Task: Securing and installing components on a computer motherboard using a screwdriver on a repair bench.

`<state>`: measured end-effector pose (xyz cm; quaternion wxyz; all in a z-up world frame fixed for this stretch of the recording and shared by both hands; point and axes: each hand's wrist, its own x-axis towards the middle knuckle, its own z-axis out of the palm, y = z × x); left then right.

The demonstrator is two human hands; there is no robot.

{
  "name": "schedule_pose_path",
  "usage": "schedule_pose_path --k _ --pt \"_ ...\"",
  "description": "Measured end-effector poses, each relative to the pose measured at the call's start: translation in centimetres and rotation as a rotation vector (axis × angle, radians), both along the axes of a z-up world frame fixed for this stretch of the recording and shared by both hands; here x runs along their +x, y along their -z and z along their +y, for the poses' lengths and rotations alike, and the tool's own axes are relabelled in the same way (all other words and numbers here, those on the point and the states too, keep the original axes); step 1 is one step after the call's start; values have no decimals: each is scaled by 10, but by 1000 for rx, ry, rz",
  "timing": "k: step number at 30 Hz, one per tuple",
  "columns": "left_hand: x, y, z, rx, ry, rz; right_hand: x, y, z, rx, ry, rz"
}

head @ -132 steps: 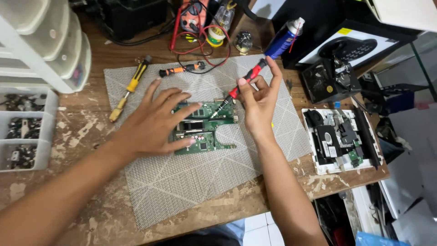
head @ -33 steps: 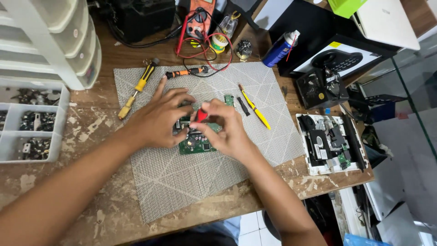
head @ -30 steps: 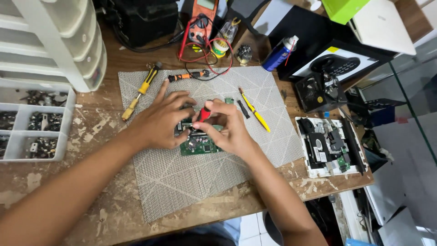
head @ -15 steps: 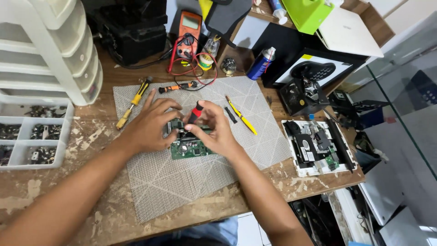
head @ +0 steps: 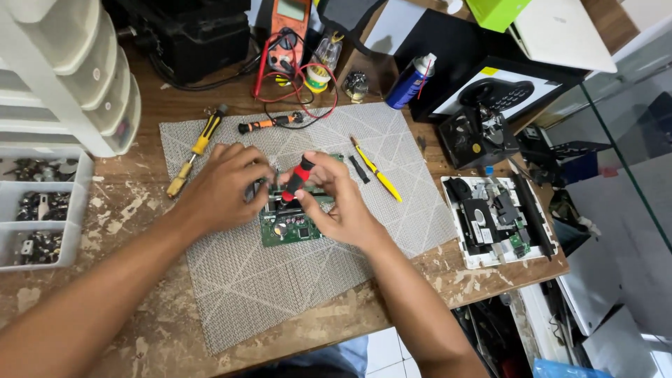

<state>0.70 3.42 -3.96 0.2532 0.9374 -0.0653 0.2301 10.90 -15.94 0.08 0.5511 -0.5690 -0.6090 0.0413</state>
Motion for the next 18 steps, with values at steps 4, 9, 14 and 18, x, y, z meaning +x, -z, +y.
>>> schedule_pose_path --k 4,9,14,18 --pt "1 1 1 -16 51 32 12 20 -2 65 34 -72" --pt "-2 -7 0 -28 150 167 3 15 -4 -17 33 -35" --pt "-3 -14 1 -20 180 205 0 6 -2 -8 -11 -20" --pt "-2 -11 1 -30 193 210 22 40 -6 20 87 -74"
